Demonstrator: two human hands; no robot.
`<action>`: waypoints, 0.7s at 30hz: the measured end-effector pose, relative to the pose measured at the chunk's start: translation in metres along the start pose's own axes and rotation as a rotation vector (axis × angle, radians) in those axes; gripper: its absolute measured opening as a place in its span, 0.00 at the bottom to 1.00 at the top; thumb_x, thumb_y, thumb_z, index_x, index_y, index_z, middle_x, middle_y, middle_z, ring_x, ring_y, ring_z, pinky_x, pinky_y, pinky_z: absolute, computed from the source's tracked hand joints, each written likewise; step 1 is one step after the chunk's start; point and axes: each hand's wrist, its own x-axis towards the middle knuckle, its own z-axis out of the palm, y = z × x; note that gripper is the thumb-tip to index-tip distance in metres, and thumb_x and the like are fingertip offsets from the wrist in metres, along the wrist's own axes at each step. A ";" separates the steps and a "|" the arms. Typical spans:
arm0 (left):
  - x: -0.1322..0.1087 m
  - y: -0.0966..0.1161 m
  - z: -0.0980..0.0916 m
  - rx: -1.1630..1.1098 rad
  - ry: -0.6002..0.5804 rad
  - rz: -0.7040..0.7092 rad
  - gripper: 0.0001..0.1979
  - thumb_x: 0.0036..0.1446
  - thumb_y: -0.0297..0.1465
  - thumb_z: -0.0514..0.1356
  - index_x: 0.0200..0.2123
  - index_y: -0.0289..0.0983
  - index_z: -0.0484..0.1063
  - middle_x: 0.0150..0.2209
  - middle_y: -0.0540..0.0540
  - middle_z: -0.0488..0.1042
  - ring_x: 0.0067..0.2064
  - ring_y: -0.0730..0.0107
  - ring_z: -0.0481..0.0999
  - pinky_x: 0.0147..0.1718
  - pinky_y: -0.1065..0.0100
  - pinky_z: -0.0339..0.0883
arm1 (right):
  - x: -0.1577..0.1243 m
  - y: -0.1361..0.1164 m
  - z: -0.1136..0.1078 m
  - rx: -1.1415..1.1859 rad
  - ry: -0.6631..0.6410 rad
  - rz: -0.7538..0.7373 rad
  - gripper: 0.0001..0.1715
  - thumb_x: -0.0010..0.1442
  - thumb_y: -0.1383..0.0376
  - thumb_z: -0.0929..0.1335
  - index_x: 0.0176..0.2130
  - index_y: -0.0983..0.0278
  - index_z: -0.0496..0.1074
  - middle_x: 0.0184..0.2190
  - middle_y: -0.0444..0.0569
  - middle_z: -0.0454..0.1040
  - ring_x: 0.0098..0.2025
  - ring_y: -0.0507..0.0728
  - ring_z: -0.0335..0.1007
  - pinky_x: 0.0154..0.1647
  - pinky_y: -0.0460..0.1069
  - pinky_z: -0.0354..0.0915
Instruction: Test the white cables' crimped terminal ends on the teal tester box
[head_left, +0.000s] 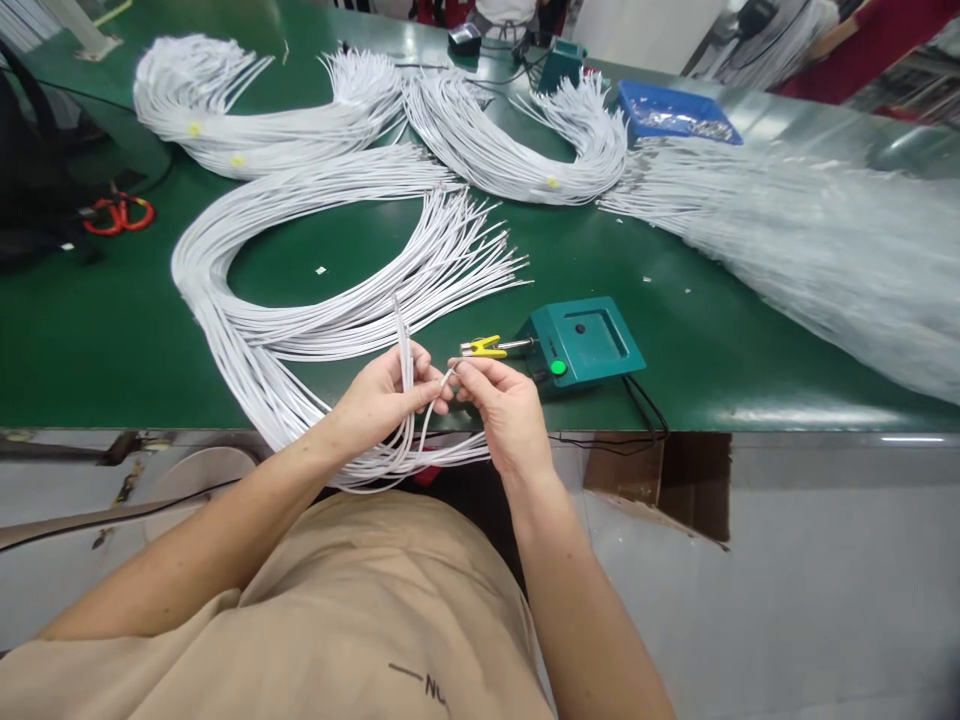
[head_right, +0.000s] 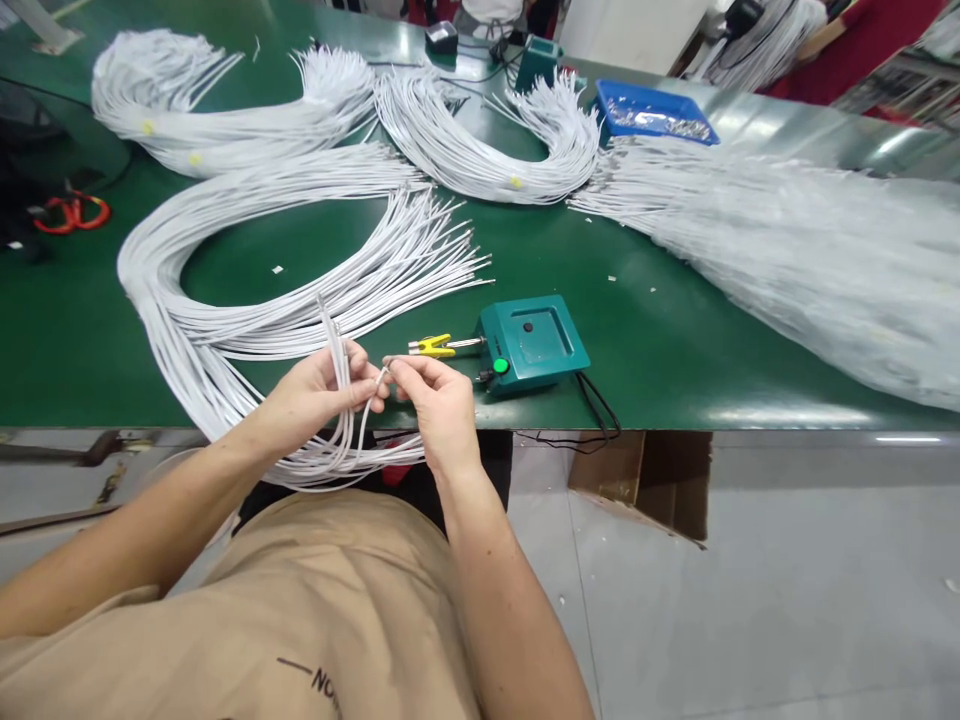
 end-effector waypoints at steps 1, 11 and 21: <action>0.000 -0.001 0.000 0.003 0.008 0.008 0.17 0.49 0.31 0.66 0.30 0.38 0.56 0.29 0.51 0.74 0.28 0.74 0.76 0.29 0.72 0.65 | -0.001 -0.001 0.000 -0.038 0.017 -0.013 0.10 0.52 0.60 0.71 0.32 0.65 0.77 0.26 0.44 0.74 0.28 0.49 0.64 0.34 0.46 0.61; 0.001 -0.009 -0.001 0.042 0.067 0.087 0.15 0.50 0.31 0.65 0.32 0.37 0.58 0.29 0.52 0.73 0.31 0.72 0.77 0.35 0.67 0.72 | 0.003 -0.013 -0.001 -0.199 0.043 -0.027 0.16 0.56 0.54 0.67 0.38 0.62 0.74 0.29 0.42 0.71 0.28 0.49 0.65 0.32 0.46 0.63; 0.008 -0.006 -0.006 -0.174 -0.112 -0.104 0.23 0.51 0.28 0.66 0.52 0.37 0.70 0.32 0.51 0.70 0.30 0.77 0.74 0.26 0.76 0.64 | 0.004 0.012 -0.008 -0.907 0.020 -0.527 0.14 0.64 0.65 0.60 0.31 0.65 0.71 0.31 0.50 0.73 0.36 0.56 0.67 0.42 0.51 0.64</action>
